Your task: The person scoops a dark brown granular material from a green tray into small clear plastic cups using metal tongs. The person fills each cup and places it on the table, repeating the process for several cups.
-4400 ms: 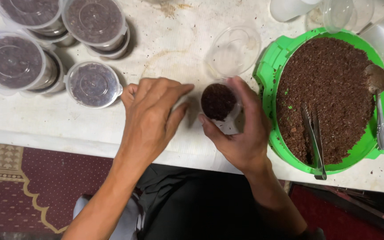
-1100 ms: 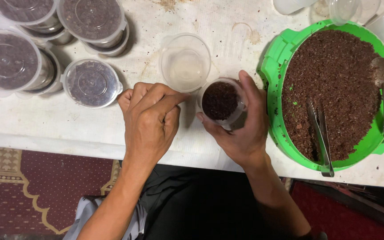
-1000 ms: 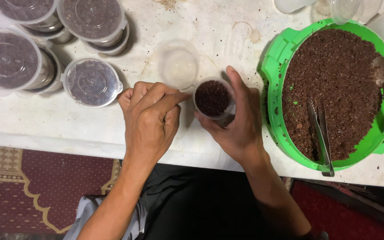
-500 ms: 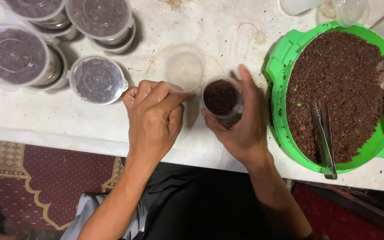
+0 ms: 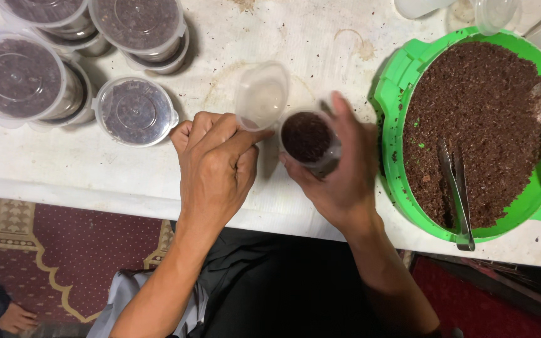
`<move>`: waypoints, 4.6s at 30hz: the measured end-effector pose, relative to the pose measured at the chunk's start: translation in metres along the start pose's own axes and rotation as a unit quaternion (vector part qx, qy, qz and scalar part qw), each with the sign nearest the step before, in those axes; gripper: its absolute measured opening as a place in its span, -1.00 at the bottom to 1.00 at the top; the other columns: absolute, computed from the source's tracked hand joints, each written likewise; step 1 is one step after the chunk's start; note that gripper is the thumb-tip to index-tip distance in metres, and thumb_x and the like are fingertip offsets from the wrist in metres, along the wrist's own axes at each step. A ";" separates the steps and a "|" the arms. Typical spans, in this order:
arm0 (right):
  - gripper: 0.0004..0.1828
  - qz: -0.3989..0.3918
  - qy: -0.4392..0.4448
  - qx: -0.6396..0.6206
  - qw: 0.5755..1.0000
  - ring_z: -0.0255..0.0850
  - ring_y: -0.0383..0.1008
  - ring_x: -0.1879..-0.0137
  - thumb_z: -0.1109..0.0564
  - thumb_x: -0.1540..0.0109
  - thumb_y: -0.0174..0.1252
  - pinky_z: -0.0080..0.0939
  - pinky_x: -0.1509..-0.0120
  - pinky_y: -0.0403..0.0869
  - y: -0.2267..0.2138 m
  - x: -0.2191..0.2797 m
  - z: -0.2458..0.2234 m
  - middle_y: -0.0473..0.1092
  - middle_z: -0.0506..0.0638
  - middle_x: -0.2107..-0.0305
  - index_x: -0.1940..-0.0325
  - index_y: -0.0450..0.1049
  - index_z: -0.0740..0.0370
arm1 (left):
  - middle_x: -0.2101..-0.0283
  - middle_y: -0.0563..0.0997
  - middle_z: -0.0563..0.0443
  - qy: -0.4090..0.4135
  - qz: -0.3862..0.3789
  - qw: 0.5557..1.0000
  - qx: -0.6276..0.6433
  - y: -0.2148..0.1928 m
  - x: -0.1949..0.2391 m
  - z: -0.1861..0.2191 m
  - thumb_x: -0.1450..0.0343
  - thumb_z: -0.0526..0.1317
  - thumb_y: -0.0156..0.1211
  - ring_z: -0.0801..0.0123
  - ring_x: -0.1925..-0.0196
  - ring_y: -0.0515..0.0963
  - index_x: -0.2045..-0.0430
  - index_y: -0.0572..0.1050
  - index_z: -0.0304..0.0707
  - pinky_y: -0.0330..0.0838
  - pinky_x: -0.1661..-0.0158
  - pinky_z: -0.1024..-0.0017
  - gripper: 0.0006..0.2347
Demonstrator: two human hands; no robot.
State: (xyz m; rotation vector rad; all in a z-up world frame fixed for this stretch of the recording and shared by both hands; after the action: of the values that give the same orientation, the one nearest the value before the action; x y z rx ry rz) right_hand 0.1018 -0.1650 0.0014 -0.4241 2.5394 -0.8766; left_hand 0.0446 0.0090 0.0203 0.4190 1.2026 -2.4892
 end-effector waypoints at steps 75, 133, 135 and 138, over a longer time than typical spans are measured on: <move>-0.77 0.326 0.155 0.008 0.933 -0.27 0.57 0.16 0.36 -0.36 0.31 -0.41 0.06 0.55 -0.195 0.070 0.069 0.57 0.19 0.14 -0.10 0.52 0.43 | -0.22 0.50 -0.17 0.129 -0.167 0.936 0.282 0.106 -0.120 0.109 -0.35 -0.20 0.52 0.08 -0.26 0.54 -0.21 0.22 -0.27 0.39 -0.23 0.23 -0.39; -0.86 0.392 -0.027 -0.111 0.913 0.25 0.64 0.08 0.47 -0.34 0.10 0.33 -0.10 0.82 -0.204 0.081 0.051 0.38 0.24 0.38 0.12 0.30 0.40 | -0.28 0.49 0.02 0.182 -0.301 0.889 0.292 0.116 -0.093 0.130 -0.22 -0.13 0.47 0.12 -0.31 0.52 -0.24 0.26 -0.11 0.30 -0.22 0.17 -0.32; -0.81 0.403 -0.027 -0.027 0.915 0.28 0.66 0.17 0.28 -0.36 0.20 -0.01 0.15 0.66 -0.208 0.086 0.053 0.45 0.35 0.38 0.15 0.31 0.44 | -0.28 0.50 0.00 0.183 -0.297 0.890 0.295 0.116 -0.093 0.131 -0.18 -0.13 0.49 0.13 -0.32 0.51 -0.21 0.28 -0.12 0.29 -0.24 0.17 -0.32; -0.81 0.389 -0.036 -0.100 0.915 0.21 0.68 0.08 0.38 -0.27 0.30 0.09 -0.05 0.80 -0.203 0.091 0.060 0.49 0.11 0.25 0.10 0.42 0.40 | -0.27 0.50 0.03 0.194 -0.291 0.889 0.296 0.118 -0.092 0.130 -0.17 -0.13 0.50 0.14 -0.32 0.52 -0.22 0.28 -0.12 0.29 -0.23 0.17 -0.30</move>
State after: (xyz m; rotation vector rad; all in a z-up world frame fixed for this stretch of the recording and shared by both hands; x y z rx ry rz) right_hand 0.0815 -0.3864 0.0621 0.4796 2.4009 -0.2877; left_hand 0.1627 -0.1465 0.0535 0.8472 0.7162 -3.4274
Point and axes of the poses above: each hand's wrist, its own x-axis away from the middle knuckle, its own y-axis out of the palm, z = x × y, the point moved 5 cm from there along -x, towards the middle knuckle
